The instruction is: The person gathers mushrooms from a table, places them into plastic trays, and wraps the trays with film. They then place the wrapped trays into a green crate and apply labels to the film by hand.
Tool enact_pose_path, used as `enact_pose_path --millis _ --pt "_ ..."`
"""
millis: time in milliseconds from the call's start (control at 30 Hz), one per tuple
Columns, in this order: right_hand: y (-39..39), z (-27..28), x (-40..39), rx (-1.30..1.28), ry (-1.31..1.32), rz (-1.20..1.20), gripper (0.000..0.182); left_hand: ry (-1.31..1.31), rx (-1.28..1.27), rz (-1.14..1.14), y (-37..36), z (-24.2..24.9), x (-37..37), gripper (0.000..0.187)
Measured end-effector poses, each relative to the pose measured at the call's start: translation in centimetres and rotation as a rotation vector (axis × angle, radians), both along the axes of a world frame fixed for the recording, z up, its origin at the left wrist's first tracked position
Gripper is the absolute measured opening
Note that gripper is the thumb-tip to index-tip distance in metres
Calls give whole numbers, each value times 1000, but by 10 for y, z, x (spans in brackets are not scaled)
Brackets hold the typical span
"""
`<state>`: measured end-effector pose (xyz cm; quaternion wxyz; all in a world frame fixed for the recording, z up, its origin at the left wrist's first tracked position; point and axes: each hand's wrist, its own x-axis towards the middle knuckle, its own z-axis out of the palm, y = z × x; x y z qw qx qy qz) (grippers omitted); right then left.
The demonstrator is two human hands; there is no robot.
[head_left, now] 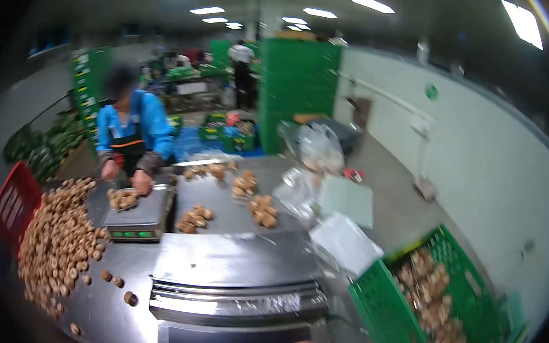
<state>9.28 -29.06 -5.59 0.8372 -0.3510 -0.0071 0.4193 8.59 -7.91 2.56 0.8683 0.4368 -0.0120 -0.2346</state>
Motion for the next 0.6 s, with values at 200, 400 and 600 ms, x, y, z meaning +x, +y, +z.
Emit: enact_pose_path --millis 200,400,600 --pt "-152 165 79 -89 -140 -976 57 -677 488 -109 -65 52 68 27" --pt "-392 66 158 -779 -63 -1210 44 -360 602 62 -74 12 88 17" --pt "-440 -99 267 -1918 229 -931 76 -565 649 121 -86 74 115 18"
